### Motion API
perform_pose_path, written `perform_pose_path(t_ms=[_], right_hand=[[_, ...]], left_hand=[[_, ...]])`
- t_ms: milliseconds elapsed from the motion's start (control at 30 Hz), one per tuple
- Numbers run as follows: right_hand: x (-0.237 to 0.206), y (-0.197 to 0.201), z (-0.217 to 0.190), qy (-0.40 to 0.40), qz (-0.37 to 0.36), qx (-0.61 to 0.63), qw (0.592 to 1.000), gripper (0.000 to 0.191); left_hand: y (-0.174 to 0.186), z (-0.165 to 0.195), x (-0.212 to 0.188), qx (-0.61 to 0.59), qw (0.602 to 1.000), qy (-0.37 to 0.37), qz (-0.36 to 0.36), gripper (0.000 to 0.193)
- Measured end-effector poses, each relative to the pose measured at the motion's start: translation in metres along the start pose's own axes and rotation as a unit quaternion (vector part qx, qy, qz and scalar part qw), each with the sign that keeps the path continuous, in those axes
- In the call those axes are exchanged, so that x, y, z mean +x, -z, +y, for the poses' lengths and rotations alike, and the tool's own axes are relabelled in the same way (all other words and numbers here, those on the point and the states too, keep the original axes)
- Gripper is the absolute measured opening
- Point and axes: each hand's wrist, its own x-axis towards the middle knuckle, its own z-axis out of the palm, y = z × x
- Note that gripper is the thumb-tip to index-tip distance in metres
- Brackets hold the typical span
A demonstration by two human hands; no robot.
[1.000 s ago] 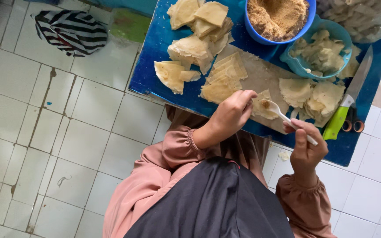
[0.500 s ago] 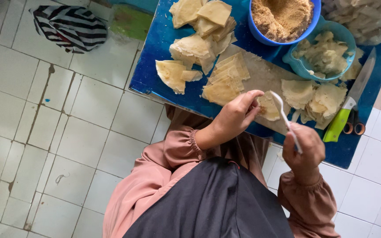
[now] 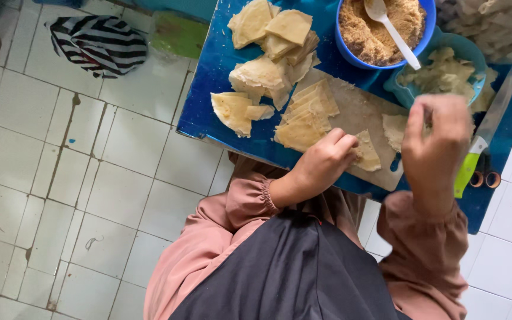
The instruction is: The person picks up thin translucent wrapper sheets one at a time and stacks them on a cutting board on a blue table. They scoop a brown powdery filling from a blue bowl with a spoon and handle the stacked sheets, occasionally folding or pressing them together.
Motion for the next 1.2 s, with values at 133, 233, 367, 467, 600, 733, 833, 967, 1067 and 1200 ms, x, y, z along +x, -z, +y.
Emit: perform_pose_path(t_ms=[133,233,367,467,600,733,833,967,1067,1200], right_hand=[[-0.052,0.001,-0.001,-0.116,-0.159,0.034,0.980,0.015],[-0.067,-0.011,0.004,-0.116,-0.154,0.055,0.980,0.015],[-0.072,-0.014,0.007,-0.196,-0.130,0.152,0.960,0.012],[-0.074,-0.012,0.004,-0.247,-0.088,0.299,0.918,0.012],[-0.072,-0.022,0.003,-0.225,-0.079,0.343,0.908,0.025],[-0.066,-0.029,0.003,-0.198,-0.103,0.257,0.940,0.024],[-0.064,-0.027,0.001,-0.147,-0.113,0.213,0.959,0.016],[-0.063,-0.014,-0.001,-0.019,-0.129,0.129,0.983,0.022],[-0.067,-0.009,-0.001,0.062,-0.130,0.056,0.988,0.026],[-0.073,-0.014,0.001,0.133,-0.084,-0.025,0.987,0.023]], left_hand=[[-0.003,-0.007,0.005,0.016,0.999,0.020,-0.026,0.020],[-0.009,-0.012,0.008,0.012,0.999,0.015,-0.033,0.021],[-0.012,-0.014,0.008,0.021,0.998,0.027,-0.044,0.021],[-0.010,-0.012,0.008,0.027,0.998,0.031,-0.042,0.023],[-0.006,-0.008,0.009,0.005,0.999,0.031,-0.040,0.042],[-0.003,-0.006,0.011,-0.005,0.999,0.000,-0.039,0.039],[-0.001,-0.006,0.011,0.011,0.998,-0.026,-0.052,0.025],[0.004,-0.006,0.010,0.047,0.994,-0.062,-0.081,0.016],[0.012,-0.006,0.010,0.055,0.990,-0.076,-0.106,0.020],[0.024,-0.006,0.016,0.119,0.972,-0.152,-0.131,0.020]])
